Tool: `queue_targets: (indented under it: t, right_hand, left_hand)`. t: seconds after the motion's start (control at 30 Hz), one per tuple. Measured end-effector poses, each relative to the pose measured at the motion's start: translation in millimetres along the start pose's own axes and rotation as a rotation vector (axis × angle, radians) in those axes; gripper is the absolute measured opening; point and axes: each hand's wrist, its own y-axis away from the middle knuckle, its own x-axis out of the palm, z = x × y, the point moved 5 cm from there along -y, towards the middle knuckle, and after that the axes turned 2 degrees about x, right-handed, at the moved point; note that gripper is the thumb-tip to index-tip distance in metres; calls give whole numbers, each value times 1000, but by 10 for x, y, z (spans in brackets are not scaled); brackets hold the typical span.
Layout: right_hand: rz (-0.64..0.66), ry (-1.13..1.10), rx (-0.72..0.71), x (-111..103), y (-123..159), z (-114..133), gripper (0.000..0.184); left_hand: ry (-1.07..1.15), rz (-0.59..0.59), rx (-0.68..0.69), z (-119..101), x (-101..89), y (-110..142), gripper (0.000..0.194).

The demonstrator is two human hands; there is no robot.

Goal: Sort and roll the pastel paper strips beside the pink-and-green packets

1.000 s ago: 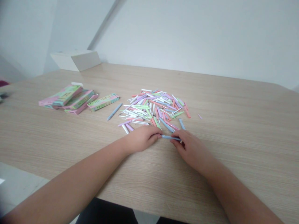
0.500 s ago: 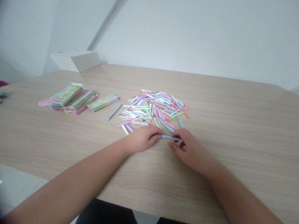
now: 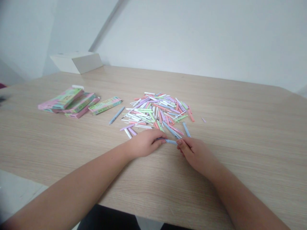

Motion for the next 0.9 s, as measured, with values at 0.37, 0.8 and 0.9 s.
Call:
queue_targets:
  t: [0.37, 0.8, 0.9]
  right_hand:
    - [-81, 7, -48, -16, -12, -36, 20]
    - [2, -45, 38, 8, -6, 8, 47]
    - [-11, -8, 21, 7, -16, -6, 40]
  left_hand:
    - [-10, 0, -38, 64, -22, 6, 25]
    - [-65, -7, 25, -8, -18, -13, 27]
    - [-68, -7, 7, 31, -10, -14, 27]
